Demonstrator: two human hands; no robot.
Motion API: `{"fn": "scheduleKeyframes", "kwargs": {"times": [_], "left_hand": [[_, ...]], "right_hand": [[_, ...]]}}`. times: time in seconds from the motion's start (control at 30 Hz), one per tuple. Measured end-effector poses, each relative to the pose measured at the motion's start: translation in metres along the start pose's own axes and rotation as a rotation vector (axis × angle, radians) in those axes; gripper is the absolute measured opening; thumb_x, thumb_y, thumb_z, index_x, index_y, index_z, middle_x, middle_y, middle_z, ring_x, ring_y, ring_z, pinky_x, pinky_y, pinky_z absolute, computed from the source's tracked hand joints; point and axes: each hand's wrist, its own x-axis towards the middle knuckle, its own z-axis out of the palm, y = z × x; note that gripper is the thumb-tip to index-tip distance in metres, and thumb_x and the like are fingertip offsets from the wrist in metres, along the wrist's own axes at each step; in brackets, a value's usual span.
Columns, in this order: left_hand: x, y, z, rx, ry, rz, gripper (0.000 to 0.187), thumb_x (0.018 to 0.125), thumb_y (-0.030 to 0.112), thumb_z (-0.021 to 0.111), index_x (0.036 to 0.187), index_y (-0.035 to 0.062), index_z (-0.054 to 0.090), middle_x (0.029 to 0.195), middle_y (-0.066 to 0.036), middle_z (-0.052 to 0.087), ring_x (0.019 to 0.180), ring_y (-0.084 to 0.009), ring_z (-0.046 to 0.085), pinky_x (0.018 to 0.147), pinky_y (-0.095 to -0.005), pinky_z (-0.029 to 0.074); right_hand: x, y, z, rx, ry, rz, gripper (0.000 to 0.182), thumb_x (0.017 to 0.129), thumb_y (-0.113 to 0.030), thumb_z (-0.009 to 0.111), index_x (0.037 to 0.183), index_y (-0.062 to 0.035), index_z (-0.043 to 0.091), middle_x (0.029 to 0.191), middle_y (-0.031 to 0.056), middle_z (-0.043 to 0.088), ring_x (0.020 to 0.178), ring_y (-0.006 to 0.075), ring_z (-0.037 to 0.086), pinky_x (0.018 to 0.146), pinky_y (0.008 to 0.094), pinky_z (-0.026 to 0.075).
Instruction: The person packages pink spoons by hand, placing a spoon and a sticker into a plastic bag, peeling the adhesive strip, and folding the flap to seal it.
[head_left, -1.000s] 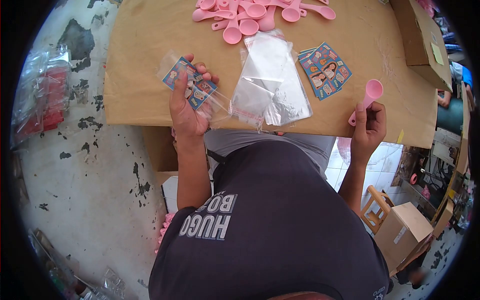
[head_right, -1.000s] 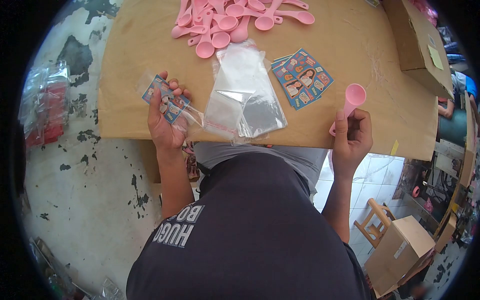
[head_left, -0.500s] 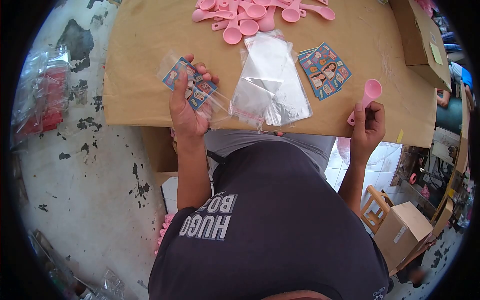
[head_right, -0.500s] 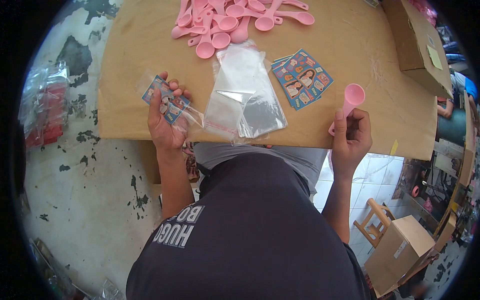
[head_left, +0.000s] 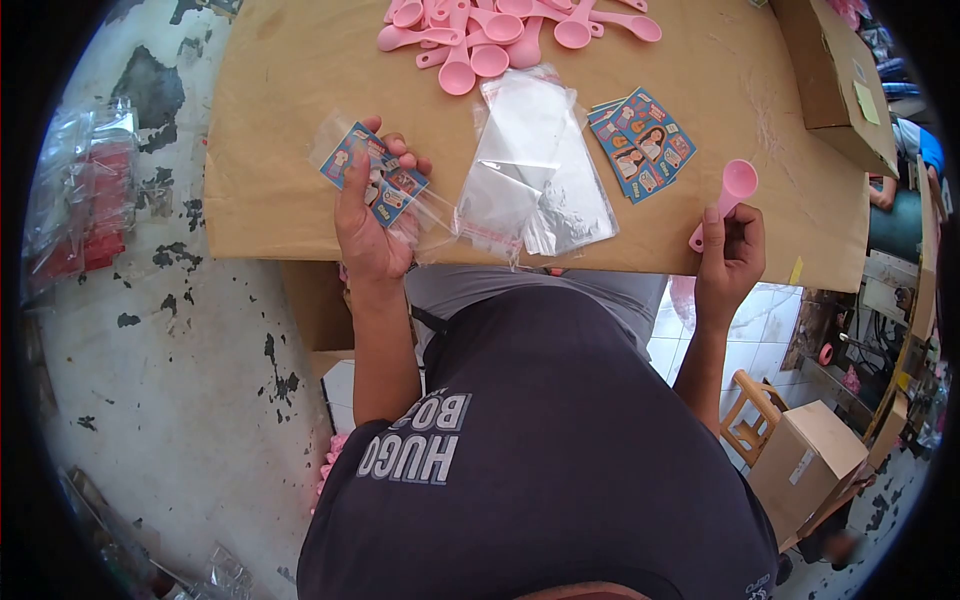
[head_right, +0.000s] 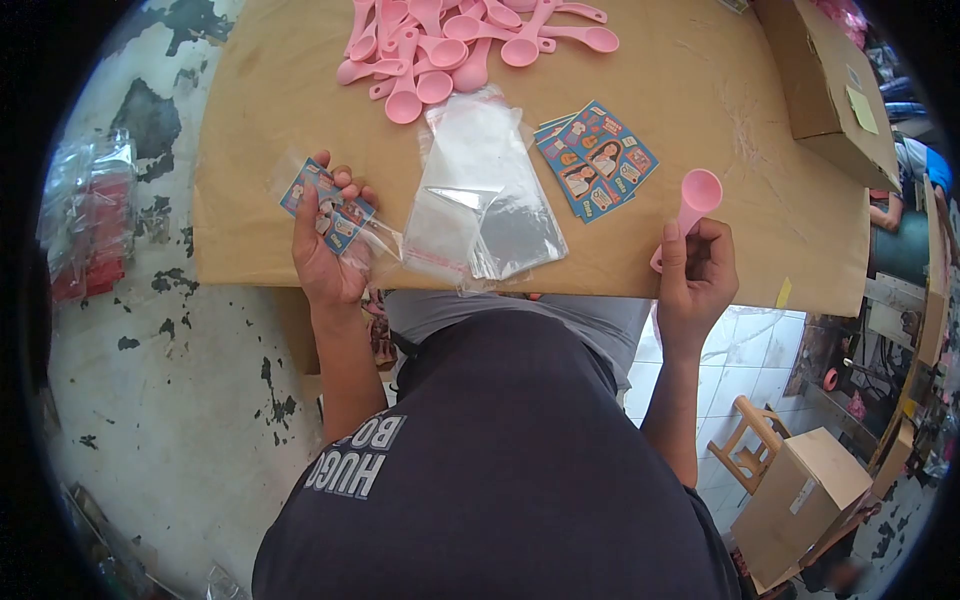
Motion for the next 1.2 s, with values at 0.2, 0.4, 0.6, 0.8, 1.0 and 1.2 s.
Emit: {"fn": "scheduleKeyframes", "kwargs": {"times": [0.2, 0.4, 0.6, 0.8, 1.0, 1.2], "left_hand": [[-0.0005, -0.0003, -0.0002, 0.011, -0.007, 0.01, 0.041, 0.108, 0.02, 0.053, 0.143, -0.0003, 0.043, 0.111, -0.013, 0.057, 0.102, -0.0198, 0.061, 0.101, -0.0393, 0.051], [-0.0005, -0.0012, 0.0006, 0.017, 0.046, 0.01, 0.042, 0.107, 0.024, 0.056, 0.141, 0.0009, 0.045, 0.109, -0.012, 0.061, 0.098, -0.02, 0.065, 0.095, -0.0412, 0.056], [-0.0003, -0.0011, -0.0004, 0.022, 0.041, 0.012, 0.043, 0.107, 0.024, 0.056, 0.141, 0.0009, 0.045, 0.11, -0.012, 0.061, 0.099, -0.0198, 0.065, 0.096, -0.0413, 0.055], [0.0, -0.0012, 0.0002, 0.053, 0.022, 0.021, 0.044, 0.107, 0.026, 0.057, 0.142, 0.0016, 0.044, 0.11, -0.011, 0.06, 0.099, -0.0193, 0.064, 0.097, -0.041, 0.054], [-0.001, -0.0011, 0.0, 0.07, 0.066, 0.009, 0.045, 0.107, 0.026, 0.056, 0.143, 0.0021, 0.044, 0.111, -0.01, 0.059, 0.099, -0.0185, 0.063, 0.096, -0.04, 0.055], [-0.0021, -0.0011, 0.0046, 0.062, 0.053, 0.007, 0.042, 0.108, 0.021, 0.053, 0.144, 0.0011, 0.043, 0.109, -0.011, 0.056, 0.1, -0.0179, 0.059, 0.098, -0.0362, 0.052]], "right_hand": [[-0.001, 0.0004, -0.0009, 0.008, -0.001, 0.005, 0.011, 0.102, -0.007, 0.065, 0.1, -0.0013, 0.056, 0.077, 0.0007, 0.058, 0.065, 0.0051, 0.052, 0.06, 0.0207, 0.041], [-0.0015, -0.0004, -0.0004, 0.011, 0.002, -0.003, 0.011, 0.102, -0.007, 0.065, 0.1, -0.0015, 0.056, 0.077, 0.0008, 0.058, 0.065, 0.0052, 0.052, 0.06, 0.0208, 0.041], [-0.0019, 0.0, -0.0014, 0.009, 0.001, -0.003, 0.011, 0.102, -0.006, 0.065, 0.1, -0.0013, 0.056, 0.077, 0.0007, 0.058, 0.065, 0.0051, 0.052, 0.059, 0.0208, 0.042], [-0.0019, 0.003, -0.0039, 0.03, -0.004, 0.001, 0.011, 0.101, -0.006, 0.065, 0.1, -0.0011, 0.056, 0.078, 0.0007, 0.058, 0.065, 0.005, 0.054, 0.059, 0.0204, 0.042], [-0.0015, 0.0039, -0.0048, 0.058, -0.008, 0.019, 0.012, 0.101, -0.005, 0.066, 0.098, -0.0017, 0.055, 0.078, 0.0004, 0.058, 0.064, 0.0045, 0.054, 0.059, 0.0196, 0.042], [-0.0016, 0.003, -0.0055, 0.045, -0.017, 0.017, 0.012, 0.101, -0.004, 0.066, 0.097, -0.0022, 0.054, 0.078, 0.0001, 0.058, 0.064, 0.0043, 0.053, 0.058, 0.0199, 0.041]]}}
